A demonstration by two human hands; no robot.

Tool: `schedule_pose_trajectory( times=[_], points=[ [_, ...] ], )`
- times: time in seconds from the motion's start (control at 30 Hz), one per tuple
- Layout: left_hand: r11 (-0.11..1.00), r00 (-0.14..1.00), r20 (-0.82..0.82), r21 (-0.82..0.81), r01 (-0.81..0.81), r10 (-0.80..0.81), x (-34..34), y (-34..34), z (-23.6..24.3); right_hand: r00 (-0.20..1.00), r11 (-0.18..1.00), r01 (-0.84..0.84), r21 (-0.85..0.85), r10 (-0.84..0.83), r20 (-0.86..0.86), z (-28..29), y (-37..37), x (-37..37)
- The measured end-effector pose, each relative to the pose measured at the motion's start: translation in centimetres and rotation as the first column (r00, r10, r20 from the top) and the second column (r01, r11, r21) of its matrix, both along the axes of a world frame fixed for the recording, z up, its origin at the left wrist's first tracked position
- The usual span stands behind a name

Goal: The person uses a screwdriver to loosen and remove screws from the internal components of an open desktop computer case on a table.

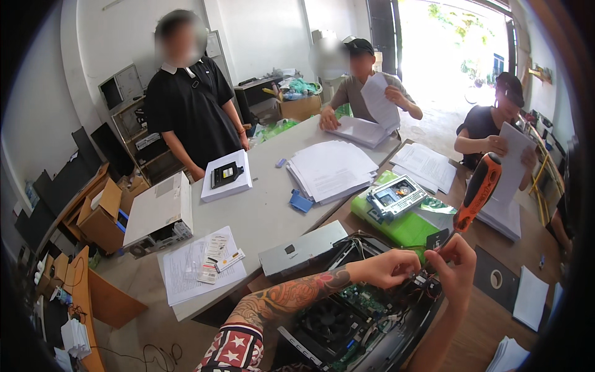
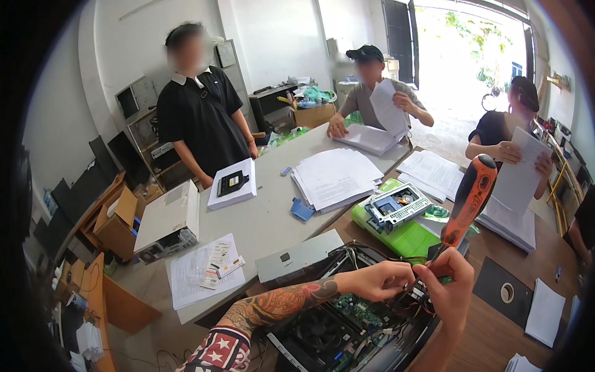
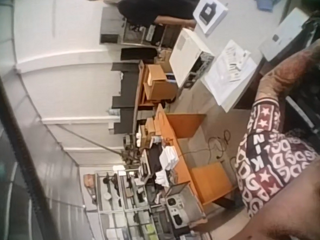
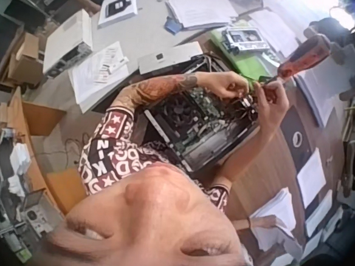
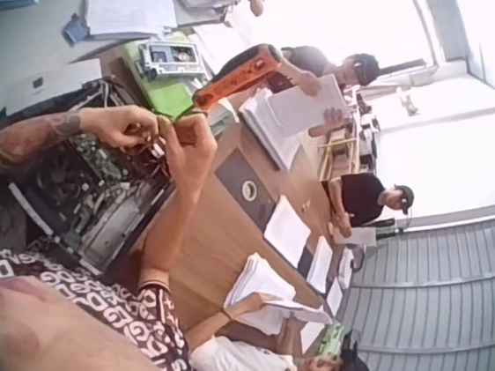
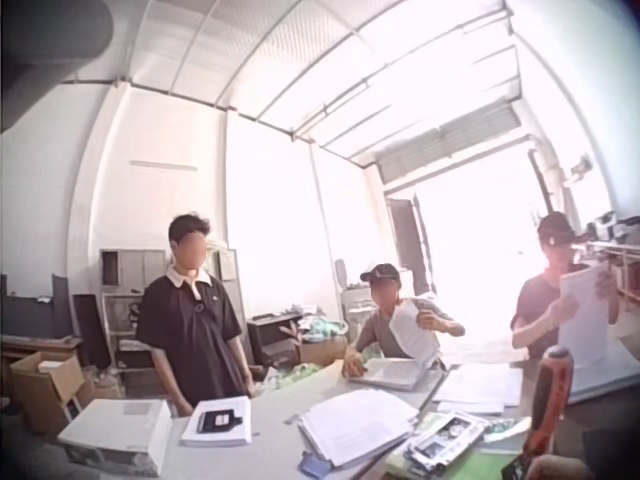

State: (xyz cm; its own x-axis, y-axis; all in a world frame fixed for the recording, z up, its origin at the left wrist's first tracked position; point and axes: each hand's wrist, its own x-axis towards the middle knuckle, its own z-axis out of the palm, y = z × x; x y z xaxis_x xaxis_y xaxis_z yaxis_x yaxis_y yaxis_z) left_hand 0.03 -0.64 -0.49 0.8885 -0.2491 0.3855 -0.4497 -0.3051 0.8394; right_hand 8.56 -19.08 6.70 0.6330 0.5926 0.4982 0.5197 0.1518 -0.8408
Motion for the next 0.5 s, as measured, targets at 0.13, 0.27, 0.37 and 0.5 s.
schedule_pose_trajectory(
  times=[0.13,0.27,0.37,0.5],
  points=[
    [0.999,1.0,-0.023,0.031,-0.014,0.015,0.2,0.2,-0.1,1.0,1.0,-0.029,0.001,0.029,0.007,0.3,-0.2,0.0],
    [0.999,0.998,0.048,-0.016,-0.032,0.033,0.6,0.1,-1.0,0.997,0.996,-0.077,-0.035,0.076,-0.007,0.6,-0.6,-0.1],
    [1.0,1.0,-0.021,0.017,-0.013,0.013,0.4,0.3,-0.7,0.996,0.994,-0.085,-0.063,0.084,-0.012,1.1,-0.8,-0.1],
    [1.0,1.0,-0.015,-0.003,0.024,-0.024,-0.1,-0.1,0.1,0.999,0.996,-0.053,-0.07,0.054,0.009,1.1,-0.7,-0.1]
  ],
)
